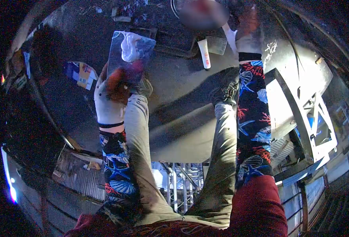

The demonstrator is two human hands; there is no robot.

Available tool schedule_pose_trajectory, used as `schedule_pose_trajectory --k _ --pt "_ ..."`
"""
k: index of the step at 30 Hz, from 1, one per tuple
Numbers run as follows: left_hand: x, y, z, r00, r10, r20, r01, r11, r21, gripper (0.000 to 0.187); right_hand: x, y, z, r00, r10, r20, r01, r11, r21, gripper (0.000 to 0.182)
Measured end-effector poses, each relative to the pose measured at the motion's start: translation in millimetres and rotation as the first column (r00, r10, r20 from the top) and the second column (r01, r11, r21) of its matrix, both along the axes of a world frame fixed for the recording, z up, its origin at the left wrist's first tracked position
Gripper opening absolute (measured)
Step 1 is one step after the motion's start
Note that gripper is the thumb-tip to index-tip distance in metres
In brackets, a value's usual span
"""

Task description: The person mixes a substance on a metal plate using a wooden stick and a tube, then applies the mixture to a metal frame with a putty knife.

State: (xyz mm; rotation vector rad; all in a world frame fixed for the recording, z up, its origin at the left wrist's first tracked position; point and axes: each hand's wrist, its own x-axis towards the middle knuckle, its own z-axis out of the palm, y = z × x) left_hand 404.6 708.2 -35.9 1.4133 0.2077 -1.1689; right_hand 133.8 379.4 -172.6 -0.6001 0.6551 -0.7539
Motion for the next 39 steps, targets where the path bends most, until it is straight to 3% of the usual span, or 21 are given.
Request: schedule_pose_trajectory --k 1,3,4,5,7,9,13,14,16,17,18,20,21,23,25,28,29,31,33,37,39 --pt "-1.9 -1.5 0.0 1.000 0.000 -0.001 0.000 1.000 0.000 0.058 0.9 -2.9 -2.0 0.989 -0.057 0.137 0.039 0.990 0.134 0.055" --pt "-5.6 -4.7 -0.5 0.985 0.140 -0.100 -0.144 0.989 -0.026 0.060 4.3 -7.9 -7.4 0.911 -0.305 -0.279 0.359 0.918 0.169 0.061" --pt "-7.2 -4.9 0.0 0.985 0.140 -0.100 -0.143 0.989 -0.027 0.060 -0.4 -11.9 -17.9 0.910 -0.305 -0.279 0.359 0.918 0.169 0.061" --pt "-9.0 -5.0 0.9 0.994 0.097 -0.040 -0.099 0.994 -0.043 0.061 -4.0 -15.1 -27.2 0.981 -0.112 0.159 0.096 0.990 0.108 0.063" --pt "-11.9 -6.1 4.2 0.998 0.055 0.024 -0.053 0.997 -0.064 0.062 -10.1 -17.7 -31.0 0.826 0.144 0.545 -0.126 0.989 -0.070 0.065" --pt "-11.3 -5.5 6.5 0.999 0.038 0.023 -0.037 0.998 -0.040 0.061 -7.5 -14.1 -28.0 0.799 0.060 0.599 -0.097 0.995 0.029 0.067" --pt "-13.4 -9.0 6.3 0.994 0.097 -0.051 -0.099 0.994 -0.039 0.060 1.5 -10.7 -15.5 0.824 -0.169 0.541 0.030 0.966 0.257 0.070" --pt "-12.2 -8.9 6.3 0.972 -0.157 0.173 0.141 0.985 0.104 0.059 4.5 -9.5 -13.5 0.816 -0.188 0.547 0.034 0.959 0.280 0.070" --pt "-10.9 -7.3 6.3 0.840 -0.419 0.346 0.332 0.899 0.285 0.057 13.7 -5.3 4.4 0.787 -0.243 0.567 0.040 0.937 0.346 0.072" --pt "-11.0 -3.8 4.9 0.972 -0.191 0.136 0.178 0.979 0.103 0.056 15.1 0.3 13.1 0.759 -0.290 0.583 0.044 0.916 0.399 0.073" --pt "-10.4 -2.2 3.5 0.993 0.023 -0.117 -0.028 0.999 -0.043 0.054 13.4 4.1 24.3 0.733 -0.355 0.581 0.053 0.881 0.471 0.074" --pt "-13.4 -10.8 -1.5 0.998 0.040 -0.054 -0.043 0.998 -0.041 0.054 12.0 11.5 44.3 0.767 -0.492 0.411 0.257 0.823 0.506 0.075" --pt "-15.0 -19.0 0.8 0.997 0.054 -0.060 -0.056 0.998 -0.022 0.055 32.4 17.8 62.0 0.815 -0.576 -0.066 0.580 0.810 0.083 0.083" --pt "-14.1 -19.6 1.6 0.981 0.130 -0.141 -0.140 0.988 -0.058 0.062 -9.9 1.4 36.3 0.785 -0.619 -0.035 0.599 0.743 0.297 0.085" --pt "-9.9 -19.6 2.6 0.980 0.092 -0.175 -0.118 0.982 -0.145 0.064 -8.8 -6.5 52.0 0.751 -0.648 -0.125 0.648 0.690 0.323 0.086" --pt "-15.0 -31.7 8.4 0.983 0.140 -0.121 -0.140 0.990 0.007 0.067 -0.4 -22.4 53.7 0.789 -0.430 -0.438 0.532 0.835 0.140 0.092" --pt "-12.5 -30.2 6.9 0.983 0.144 -0.112 -0.145 0.989 0.006 0.067 8.5 -27.9 52.3 0.795 -0.427 -0.431 0.528 0.837 0.145 0.092" --pt "-11.4 -22.8 1.0 0.990 0.087 -0.111 -0.101 0.986 -0.129 0.050 27.5 -40.5 44.8 0.855 -0.276 -0.439 0.363 0.923 0.128 0.093" --pt "-9.9 -27.7 -0.4 0.994 0.079 -0.081 -0.084 0.995 -0.058 0.049 50.5 -54.8 28.8 0.864 -0.260 -0.432 0.349 0.926 0.140 0.093" --pt "-5.5 -37.5 6.0 0.987 0.093 -0.129 -0.107 0.989 -0.105 0.048 102.4 -54.4 26.7 0.847 -0.050 -0.530 0.019 0.998 -0.064 0.088" --pt "-2.9 -38.7 9.0 0.986 0.095 -0.138 -0.115 0.982 -0.150 0.047 96.1 -81.7 -24.2 0.954 -0.014 -0.298 0.004 0.999 -0.036 0.091"
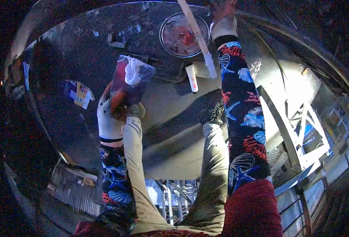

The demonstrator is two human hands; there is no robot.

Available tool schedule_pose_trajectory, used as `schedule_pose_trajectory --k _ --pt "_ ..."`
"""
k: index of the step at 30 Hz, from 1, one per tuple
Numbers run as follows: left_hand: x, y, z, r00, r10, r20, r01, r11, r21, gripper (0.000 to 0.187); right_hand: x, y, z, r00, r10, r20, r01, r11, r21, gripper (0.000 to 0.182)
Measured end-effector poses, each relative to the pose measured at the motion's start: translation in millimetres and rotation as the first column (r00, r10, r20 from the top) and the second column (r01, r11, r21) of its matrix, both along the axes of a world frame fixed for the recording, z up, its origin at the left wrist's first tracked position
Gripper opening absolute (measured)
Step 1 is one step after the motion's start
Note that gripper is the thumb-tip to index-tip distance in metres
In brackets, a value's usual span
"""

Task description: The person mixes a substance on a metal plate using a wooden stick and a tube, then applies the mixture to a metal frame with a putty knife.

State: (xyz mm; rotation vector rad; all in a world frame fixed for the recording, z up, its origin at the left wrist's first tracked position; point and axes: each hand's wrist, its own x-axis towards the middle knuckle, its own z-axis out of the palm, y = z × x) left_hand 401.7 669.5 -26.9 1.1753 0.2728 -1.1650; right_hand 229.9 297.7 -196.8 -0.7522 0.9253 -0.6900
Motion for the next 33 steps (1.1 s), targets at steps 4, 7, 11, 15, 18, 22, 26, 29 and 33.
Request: schedule_pose_trajectory --k 4,7,11,15,18,22,26,29,33 --pt "4.0 -3.3 2.3 0.999 0.036 0.020 -0.036 0.999 0.007 0.049 -18.3 -24.2 -62.5 0.943 0.129 -0.306 -0.225 0.926 -0.304 0.094" --pt "7.1 -1.8 0.7 0.998 0.058 0.006 -0.059 0.993 0.105 0.059 -50.1 -48.7 -128.6 0.793 0.160 -0.587 -0.465 0.781 -0.416 0.085" --pt "10.9 -5.5 0.9 0.996 0.084 0.007 -0.084 0.985 0.153 0.062 -60.7 -46.4 -121.9 0.179 -0.183 -0.967 -0.879 0.413 -0.241 0.071" --pt "13.2 -4.3 1.0 0.994 0.106 -0.041 -0.099 0.985 0.144 0.058 -74.7 -44.8 -126.7 -0.127 -0.363 -0.923 -0.982 0.178 0.065 0.058" --pt "15.5 -3.3 -2.3 0.996 0.082 -0.034 -0.079 0.993 0.091 0.057 -80.2 -50.5 -138.7 -0.201 -0.459 -0.865 -0.979 0.070 0.190 0.048" --pt "15.1 -0.8 -2.1 0.994 0.084 -0.063 -0.077 0.991 0.113 0.052 -64.9 -40.4 -117.9 -0.321 -0.464 -0.825 -0.932 0.002 0.362 0.044" --pt "11.8 0.9 -2.2 0.997 0.059 -0.053 -0.052 0.990 0.129 0.055 -75.7 -50.6 -141.3 -0.316 -0.476 -0.821 -0.938 0.026 0.346 0.044" --pt "12.6 2.9 -5.5 0.998 0.040 -0.057 -0.034 0.994 0.107 0.051 -72.0 -56.5 -154.6 -0.348 -0.459 -0.817 -0.929 0.055 0.365 0.044" --pt "12.0 6.5 -9.1 1.000 -0.007 -0.026 0.009 0.999 0.053 0.052 -35.5 -31.8 -96.5 -0.446 -0.237 -0.863 -0.892 0.037 0.451 0.041"
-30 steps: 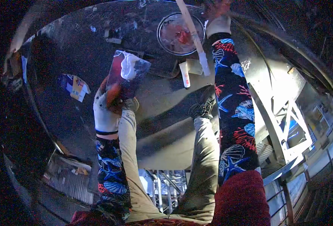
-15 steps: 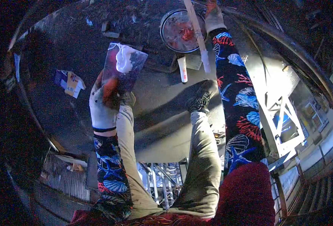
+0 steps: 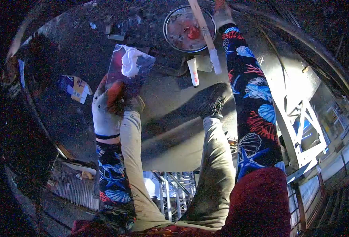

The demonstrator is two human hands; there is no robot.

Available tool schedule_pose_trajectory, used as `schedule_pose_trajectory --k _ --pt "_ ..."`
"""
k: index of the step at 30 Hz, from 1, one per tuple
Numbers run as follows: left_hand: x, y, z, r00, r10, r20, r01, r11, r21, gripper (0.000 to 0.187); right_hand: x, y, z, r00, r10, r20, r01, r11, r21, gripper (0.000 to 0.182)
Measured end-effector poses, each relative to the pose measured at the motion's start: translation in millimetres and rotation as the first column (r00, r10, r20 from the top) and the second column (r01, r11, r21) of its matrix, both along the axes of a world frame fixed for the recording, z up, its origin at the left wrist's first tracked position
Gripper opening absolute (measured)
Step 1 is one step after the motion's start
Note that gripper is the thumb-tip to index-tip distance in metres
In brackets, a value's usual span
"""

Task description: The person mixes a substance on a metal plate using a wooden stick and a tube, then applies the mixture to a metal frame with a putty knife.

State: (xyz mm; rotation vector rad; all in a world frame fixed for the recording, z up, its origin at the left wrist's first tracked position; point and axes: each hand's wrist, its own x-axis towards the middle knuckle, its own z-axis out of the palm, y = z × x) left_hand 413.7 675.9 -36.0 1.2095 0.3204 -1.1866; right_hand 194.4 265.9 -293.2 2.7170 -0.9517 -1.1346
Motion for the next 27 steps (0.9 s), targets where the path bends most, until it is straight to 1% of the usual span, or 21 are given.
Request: schedule_pose_trajectory --k 1,2,3,4,5,7,9,10,11,12,13,14,15,16,17,19,20,21,24,25,27 --pt "-0.6 -5.9 1.7 1.000 -0.006 0.001 0.006 1.000 -0.006 0.052 -45.5 -21.6 -91.4 0.898 -0.066 0.436 0.134 0.983 -0.127 0.042" --pt "-0.5 -12.7 8.8 1.000 -0.004 0.005 0.004 1.000 0.018 0.054 -90.7 -43.3 -181.4 0.596 0.005 0.803 0.214 0.963 -0.165 0.044" --pt "-1.6 -14.6 14.9 1.000 0.000 0.010 -0.001 0.999 0.053 0.056 -86.7 -31.2 -112.1 0.652 -0.253 0.714 0.364 0.931 -0.002 0.044" --pt "-2.7 -14.3 14.7 0.997 -0.034 0.075 0.025 0.992 0.121 0.055 -81.1 -17.9 -37.0 0.675 -0.497 0.545 0.535 0.839 0.103 0.047" --pt "-3.1 -8.1 11.2 0.997 -0.047 0.067 0.037 0.989 0.143 0.055 -72.2 -2.8 45.7 0.661 -0.672 0.335 0.674 0.727 0.128 0.053" --pt "-3.8 3.3 5.3 0.998 -0.036 0.056 0.026 0.985 0.170 0.052 -137.7 12.1 44.1 0.805 -0.508 0.306 0.475 0.861 0.180 0.059" --pt "-5.1 5.7 1.2 1.000 0.016 0.019 -0.019 0.986 0.163 0.049 -198.9 50.9 28.3 0.837 -0.543 0.062 0.500 0.807 0.315 0.052" --pt "-4.1 12.4 -6.0 0.991 -0.078 0.112 0.060 0.985 0.159 0.049 -222.3 86.8 19.6 0.803 -0.595 0.016 0.548 0.749 0.372 0.049" --pt "-5.8 11.1 -5.6 0.941 -0.232 0.245 0.187 0.963 0.195 0.049 -238.9 121.5 10.1 0.756 -0.655 0.005 0.590 0.684 0.430 0.047" --pt "-7.6 9.9 -5.3 0.847 -0.374 0.377 0.291 0.921 0.259 0.048 -261.9 159.7 -13.3 0.694 -0.718 0.050 0.607 0.621 0.496 0.046" --pt "-9.4 8.8 -4.9 0.723 -0.486 0.491 0.359 0.871 0.335 0.048 -217.6 188.1 31.3 0.751 -0.651 -0.110 0.626 0.648 0.434 0.051" --pt "-11.4 7.6 -3.4 0.923 -0.247 0.294 0.198 0.962 0.188 0.048 -167.9 212.9 81.0 0.764 -0.629 -0.144 0.636 0.699 0.326 0.048" --pt "-13.4 7.7 -1.5 0.978 -0.126 0.168 0.104 0.985 0.137 0.047 -151.2 239.5 87.1 0.754 -0.656 0.008 0.625 0.722 0.298 0.046" --pt "-15.4 7.9 0.4 0.999 0.005 0.039 -0.009 0.994 0.106 0.047 -150.8 263.4 65.8 0.798 -0.599 0.061 0.571 0.785 0.239 0.047" --pt "-16.1 6.0 2.5 0.983 -0.101 0.155 0.075 0.984 0.163 0.046 -142.4 282.7 52.0 0.838 -0.535 0.110 0.513 0.840 0.176 0.048" --pt "-19.8 6.9 3.0 0.939 -0.221 0.263 0.161 0.959 0.232 0.046 -120.7 299.4 38.9 0.709 -0.703 -0.052 0.700 0.693 0.172 0.044" --pt "-21.4 8.5 3.7 0.970 -0.142 0.196 0.102 0.974 0.204 0.045 -106.2 307.6 45.3 0.709 -0.704 -0.030 0.700 0.699 0.145 0.035" --pt "-21.6 8.1 3.3 0.980 -0.102 0.171 0.068 0.979 0.191 0.044 -90.3 309.4 49.9 0.589 -0.803 -0.092 0.806 0.574 0.145 0.030" --pt "-24.0 6.5 6.3 0.997 -0.017 0.082 -0.001 0.975 0.222 0.046 -89.6 332.0 20.0 0.520 -0.854 0.005 0.851 0.518 0.088 0.036" --pt "-24.0 7.3 6.5 0.996 -0.016 0.093 -0.005 0.975 0.221 0.046 -82.9 331.9 33.0 0.500 -0.866 -0.016 0.861 0.495 0.118 0.042" --pt "-22.2 7.7 6.1 0.997 0.030 0.065 -0.043 0.978 0.203 0.042 -99.2 348.0 21.1 0.531 -0.847 0.012 0.840 0.528 0.125 0.047"
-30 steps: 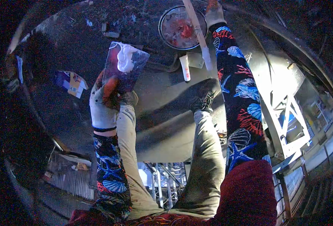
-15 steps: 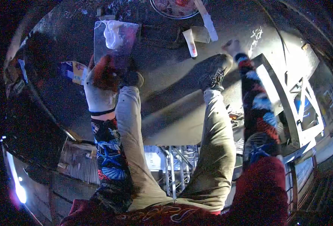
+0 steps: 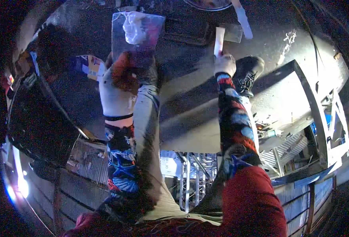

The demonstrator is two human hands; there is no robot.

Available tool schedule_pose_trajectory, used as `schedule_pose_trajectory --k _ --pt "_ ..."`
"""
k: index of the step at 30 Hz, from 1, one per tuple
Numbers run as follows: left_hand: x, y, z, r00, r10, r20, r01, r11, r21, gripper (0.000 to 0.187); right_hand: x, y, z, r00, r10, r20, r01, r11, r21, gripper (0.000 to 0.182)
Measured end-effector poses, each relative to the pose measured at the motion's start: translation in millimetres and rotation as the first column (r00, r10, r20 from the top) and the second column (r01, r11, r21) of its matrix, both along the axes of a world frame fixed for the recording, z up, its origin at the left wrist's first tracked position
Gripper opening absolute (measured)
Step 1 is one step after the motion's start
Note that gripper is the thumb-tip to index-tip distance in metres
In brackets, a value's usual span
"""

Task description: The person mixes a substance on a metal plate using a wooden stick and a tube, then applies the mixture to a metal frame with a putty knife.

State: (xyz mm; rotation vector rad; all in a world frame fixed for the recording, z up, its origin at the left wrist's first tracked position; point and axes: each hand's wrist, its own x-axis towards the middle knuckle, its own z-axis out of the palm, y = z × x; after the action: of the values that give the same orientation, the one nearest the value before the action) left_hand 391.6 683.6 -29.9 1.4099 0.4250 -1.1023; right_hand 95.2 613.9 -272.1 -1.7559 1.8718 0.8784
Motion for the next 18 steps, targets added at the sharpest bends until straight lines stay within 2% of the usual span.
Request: schedule_pose_trajectory --k 2,3,4,6,7,8,9,10,12,13,15,16,17,18 --pt "-1.9 -3.4 2.9 0.997 0.049 -0.067 -0.056 0.993 -0.099 0.036 -2.7 8.4 42.4 0.990 0.048 0.133 -0.052 0.998 0.025 0.046" --pt "-4.7 -7.7 4.7 0.991 0.085 -0.104 -0.099 0.985 -0.141 0.033 -5.7 9.1 68.7 0.921 -0.073 0.382 0.070 0.997 0.023 0.044" --pt "-6.7 -12.5 7.3 0.983 0.130 -0.126 -0.155 0.966 -0.209 0.033 -8.0 12.3 84.8 0.915 -0.059 0.399 0.059 0.998 0.012 0.039" --pt "-8.9 -4.9 -6.0 0.981 0.167 -0.094 -0.176 0.980 -0.093 0.033 20.6 -8.5 168.0 0.871 -0.175 0.458 0.045 0.959 0.281 0.040" --pt "-11.6 -8.4 -6.1 0.975 0.207 -0.077 -0.213 0.974 -0.082 0.033 -18.5 18.3 145.1 0.809 0.056 0.584 -0.120 0.990 0.070 0.042" --pt "-13.1 -7.4 -5.7 0.967 0.251 -0.034 -0.253 0.967 -0.039 0.032 -6.1 10.1 179.8 0.764 0.186 0.618 -0.287 0.956 0.068 0.042" --pt "-11.6 -5.8 -5.9 0.972 0.235 0.005 -0.235 0.972 -0.029 0.032 8.4 4.3 206.0 0.748 0.140 0.649 -0.305 0.941 0.148 0.040" --pt "-10.2 -5.1 -6.7 0.975 0.219 0.044 -0.218 0.976 -0.020 0.032 6.1 6.0 219.2 0.688 0.295 0.664 -0.471 0.876 0.099 0.036" --pt "-9.1 -2.0 -12.4 0.970 0.238 0.046 -0.232 0.968 -0.099 0.034 47.3 -12.6 271.0 0.598 -0.008 0.802 -0.297 0.927 0.230 0.034" --pt "-7.6 -1.2 -13.4 0.969 0.246 0.037 -0.236 0.957 -0.169 0.036 57.9 -20.6 277.9 0.585 -0.002 0.811 -0.307 0.925 0.224 0.034" --pt "-6.5 -3.4 -5.6 0.963 0.267 0.030 -0.255 0.945 -0.205 0.038 71.3 -29.1 286.4 0.363 0.193 0.912 -0.385 0.922 -0.041 0.041" --pt "-6.8 -3.3 -3.0 0.960 0.280 0.006 -0.271 0.933 -0.239 0.040 77.3 -33.8 287.2 0.359 0.189 0.914 -0.382 0.923 -0.040 0.041" --pt "-2.8 -0.6 -6.3 0.977 0.202 0.061 -0.184 0.958 -0.222 0.041 82.5 -38.5 287.3 0.364 0.195 0.911 -0.374 0.926 -0.048 0.043" --pt "-3.9 1.6 -8.9 0.979 0.197 0.051 -0.182 0.960 -0.214 0.041 84.7 -43.3 294.1 0.376 0.201 0.905 -0.367 0.928 -0.054 0.045"
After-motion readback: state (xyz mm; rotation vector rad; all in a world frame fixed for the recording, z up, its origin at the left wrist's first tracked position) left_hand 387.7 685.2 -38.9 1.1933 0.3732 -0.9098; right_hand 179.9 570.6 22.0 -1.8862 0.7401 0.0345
